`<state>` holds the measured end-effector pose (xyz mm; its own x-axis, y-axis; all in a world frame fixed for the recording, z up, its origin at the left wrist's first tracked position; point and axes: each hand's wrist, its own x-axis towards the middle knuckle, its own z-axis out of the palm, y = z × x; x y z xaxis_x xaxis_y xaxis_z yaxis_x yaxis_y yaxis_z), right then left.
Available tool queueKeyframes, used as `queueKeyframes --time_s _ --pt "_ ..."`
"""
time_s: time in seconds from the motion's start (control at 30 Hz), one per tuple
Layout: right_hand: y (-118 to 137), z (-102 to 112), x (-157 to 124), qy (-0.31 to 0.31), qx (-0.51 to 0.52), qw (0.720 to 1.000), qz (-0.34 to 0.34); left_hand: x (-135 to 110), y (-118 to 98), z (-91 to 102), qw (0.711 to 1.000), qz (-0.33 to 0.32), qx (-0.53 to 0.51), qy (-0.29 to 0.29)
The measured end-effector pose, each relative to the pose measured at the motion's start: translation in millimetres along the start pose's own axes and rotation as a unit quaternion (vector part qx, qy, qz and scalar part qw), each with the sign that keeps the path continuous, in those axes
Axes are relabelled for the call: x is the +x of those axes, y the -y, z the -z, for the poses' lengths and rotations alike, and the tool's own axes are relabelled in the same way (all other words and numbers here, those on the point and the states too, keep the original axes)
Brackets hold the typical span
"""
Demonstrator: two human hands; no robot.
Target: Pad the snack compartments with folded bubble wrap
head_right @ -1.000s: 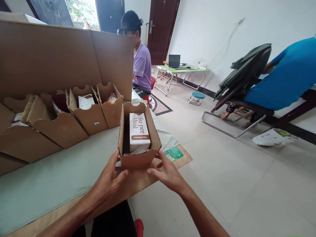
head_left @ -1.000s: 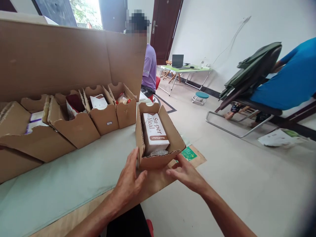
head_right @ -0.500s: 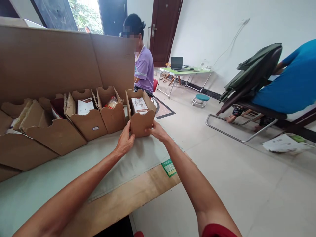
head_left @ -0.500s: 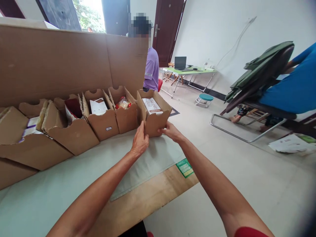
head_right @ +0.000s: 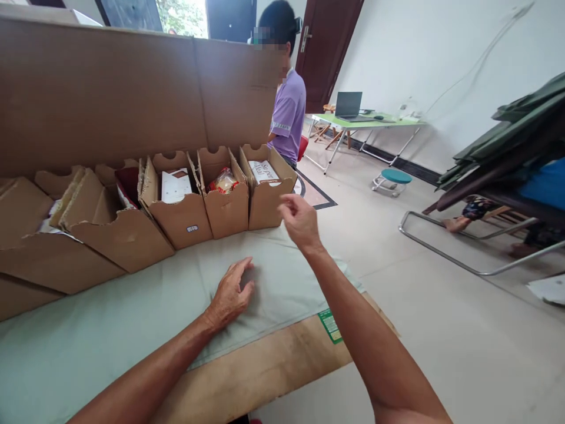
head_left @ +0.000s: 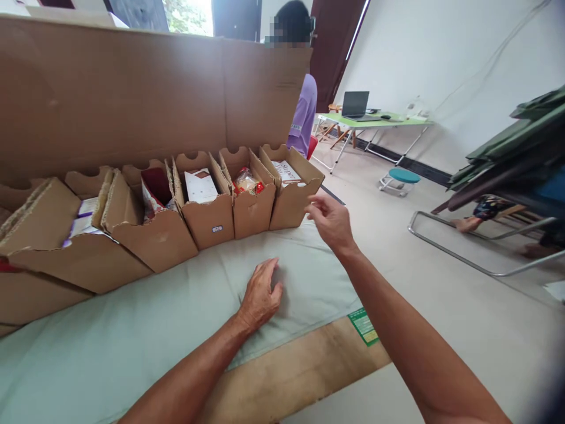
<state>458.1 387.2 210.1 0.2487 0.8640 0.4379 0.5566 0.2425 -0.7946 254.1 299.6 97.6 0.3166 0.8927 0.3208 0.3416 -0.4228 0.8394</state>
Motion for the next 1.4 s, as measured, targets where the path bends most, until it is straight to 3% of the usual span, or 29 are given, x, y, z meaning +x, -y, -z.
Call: queueKeyframes --time_s 0.1,0.17,0.23,0.33,0.43,0.53,0.6,0.7,0.8,0.93,1.03,1.13,1.27,1.4 --pt "65.9 -26.2 -3.7 0.147 -0.128 0.974 0.118 1.9 -0.2 -1.6 1.000 -0.005 0.008 -0.019" --pt "102.0 -47.7 3.0 0.210 -0.262 0.935 0.114 -0.1 -2.1 0.2 0.999 -0.007 0.014 -0.035" --pt "123.8 -62.7 9.7 0.228 -0.349 0.905 0.089 -7.3 -5.5 6.4 0.998 -0.011 0.021 -0.056" --pt "131.2 -59.8 -0.6 0.218 -0.378 0.897 0.075 -30.9 -12.1 26.5 0.995 -0.018 0.022 -0.095" --pt "123.5 -18.0 -50.6 0.206 -0.336 0.914 0.100 -63.9 -19.3 58.3 0.989 -0.009 0.024 -0.142" --pt "113.3 55.1 -127.9 0.191 -0.233 0.948 0.105 -93.0 -27.6 92.1 0.983 0.031 0.028 -0.180" --pt "103.9 107.8 -180.0 0.159 -0.203 0.964 0.063 -106.0 -34.7 108.3 0.981 0.066 0.017 -0.183" --pt "85.8 167.5 -242.5 0.055 -0.170 0.983 -0.034 -113.0 -48.2 115.2 0.984 0.103 -0.027 -0.146" --pt "70.3 184.0 -279.4 -0.024 -0.115 0.985 -0.128 -106.2 -62.2 101.5 0.986 0.103 -0.100 -0.086" --pt "61.9 149.8 -290.7 0.023 -0.092 0.978 -0.184 -93.7 -73.0 75.9 0.974 0.099 -0.203 -0.003" --pt "64.4 113.8 -282.4 0.017 -0.090 0.982 -0.163 -100.1 -69.6 74.6 0.967 0.100 -0.236 0.001" --pt "68.8 83.1 -267.9 0.019 -0.065 0.995 -0.078 -126.6 -58.5 92.5 0.966 0.092 -0.227 -0.085" --pt "72.2 36.9 -239.9 0.111 -0.027 0.993 0.041 -173.7 -47.6 126.8 0.953 0.085 -0.191 -0.219" --pt "81.0 -18.1 -209.4 0.169 0.014 0.981 0.095 -199.8 -39.2 155.2 0.933 0.098 -0.165 -0.304"
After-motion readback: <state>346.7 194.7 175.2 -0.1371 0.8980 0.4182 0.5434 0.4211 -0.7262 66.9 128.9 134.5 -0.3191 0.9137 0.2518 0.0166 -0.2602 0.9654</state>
